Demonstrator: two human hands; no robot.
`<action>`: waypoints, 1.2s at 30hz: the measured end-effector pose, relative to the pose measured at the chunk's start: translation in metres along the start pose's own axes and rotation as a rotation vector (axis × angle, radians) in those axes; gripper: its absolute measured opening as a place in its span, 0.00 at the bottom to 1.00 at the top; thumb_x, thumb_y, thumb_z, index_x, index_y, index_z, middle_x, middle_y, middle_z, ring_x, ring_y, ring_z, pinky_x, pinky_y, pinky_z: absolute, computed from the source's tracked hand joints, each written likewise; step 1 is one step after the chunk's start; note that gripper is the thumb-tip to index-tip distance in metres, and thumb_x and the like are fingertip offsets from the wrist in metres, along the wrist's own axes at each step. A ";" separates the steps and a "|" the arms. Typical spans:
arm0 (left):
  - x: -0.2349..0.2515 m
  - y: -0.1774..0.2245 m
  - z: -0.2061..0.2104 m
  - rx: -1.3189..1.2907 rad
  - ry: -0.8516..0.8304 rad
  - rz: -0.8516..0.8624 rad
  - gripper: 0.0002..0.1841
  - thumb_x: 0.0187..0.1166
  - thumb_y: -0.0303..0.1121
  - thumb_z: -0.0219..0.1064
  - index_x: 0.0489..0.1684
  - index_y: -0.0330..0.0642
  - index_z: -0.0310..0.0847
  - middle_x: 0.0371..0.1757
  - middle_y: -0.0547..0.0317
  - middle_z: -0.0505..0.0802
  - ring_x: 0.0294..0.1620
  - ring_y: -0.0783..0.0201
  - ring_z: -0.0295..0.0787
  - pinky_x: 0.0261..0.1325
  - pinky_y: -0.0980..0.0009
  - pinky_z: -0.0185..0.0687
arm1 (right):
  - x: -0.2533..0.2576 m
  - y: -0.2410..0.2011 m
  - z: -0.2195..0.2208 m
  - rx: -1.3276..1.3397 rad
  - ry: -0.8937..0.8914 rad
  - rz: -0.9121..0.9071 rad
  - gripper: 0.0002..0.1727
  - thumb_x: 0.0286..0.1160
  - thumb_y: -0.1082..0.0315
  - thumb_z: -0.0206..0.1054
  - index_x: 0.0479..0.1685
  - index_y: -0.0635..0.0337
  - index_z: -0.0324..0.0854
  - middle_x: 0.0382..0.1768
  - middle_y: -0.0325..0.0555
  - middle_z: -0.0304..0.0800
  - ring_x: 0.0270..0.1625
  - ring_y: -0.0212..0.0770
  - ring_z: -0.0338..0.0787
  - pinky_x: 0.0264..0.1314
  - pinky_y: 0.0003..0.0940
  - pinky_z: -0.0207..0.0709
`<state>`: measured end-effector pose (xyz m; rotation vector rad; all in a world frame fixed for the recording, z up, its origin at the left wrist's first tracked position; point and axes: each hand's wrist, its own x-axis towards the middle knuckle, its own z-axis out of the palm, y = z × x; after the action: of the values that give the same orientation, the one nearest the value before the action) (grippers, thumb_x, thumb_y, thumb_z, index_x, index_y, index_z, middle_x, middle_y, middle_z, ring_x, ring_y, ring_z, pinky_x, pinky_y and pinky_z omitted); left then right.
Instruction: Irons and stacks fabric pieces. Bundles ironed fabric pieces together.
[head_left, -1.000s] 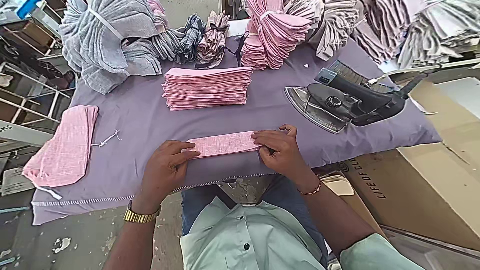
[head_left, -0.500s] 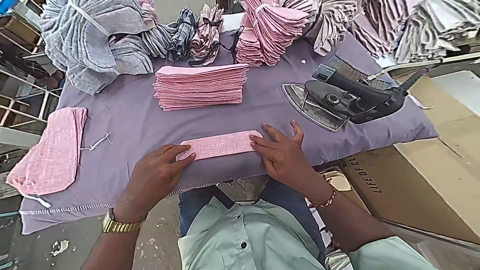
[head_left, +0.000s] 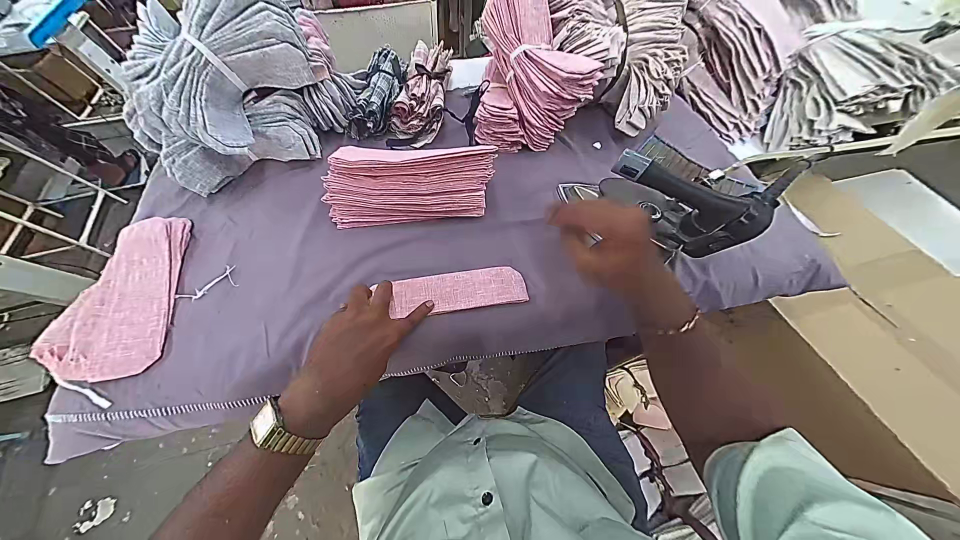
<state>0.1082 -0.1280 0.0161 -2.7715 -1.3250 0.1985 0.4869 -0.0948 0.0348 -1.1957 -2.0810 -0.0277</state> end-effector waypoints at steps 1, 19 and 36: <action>0.000 0.000 -0.001 0.008 -0.009 0.001 0.47 0.71 0.16 0.64 0.85 0.84 0.65 0.64 0.33 0.80 0.57 0.31 0.81 0.31 0.49 0.84 | 0.010 0.017 -0.018 -0.111 0.108 0.028 0.15 0.80 0.69 0.61 0.56 0.61 0.91 0.58 0.52 0.95 0.60 0.48 0.94 0.66 0.52 0.87; -0.003 -0.007 0.007 -0.034 0.069 -0.006 0.47 0.69 0.18 0.65 0.84 0.87 0.65 0.64 0.40 0.82 0.60 0.34 0.81 0.34 0.48 0.83 | 0.009 -0.074 0.012 -0.130 -0.061 -0.115 0.21 0.80 0.44 0.66 0.61 0.42 0.93 0.34 0.39 0.91 0.32 0.38 0.87 0.30 0.40 0.77; -0.036 -0.064 0.064 -0.786 0.742 -0.170 0.12 0.63 0.40 0.73 0.42 0.50 0.89 0.56 0.61 0.87 0.65 0.60 0.80 0.68 0.56 0.77 | 0.085 -0.169 0.117 -0.005 -0.206 -0.232 0.22 0.85 0.47 0.60 0.65 0.46 0.89 0.35 0.41 0.87 0.36 0.41 0.87 0.32 0.39 0.78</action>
<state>0.0273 -0.1160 -0.0369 -2.6800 -1.5801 -1.4845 0.2655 -0.0869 0.0532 -0.9893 -2.3929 -0.0187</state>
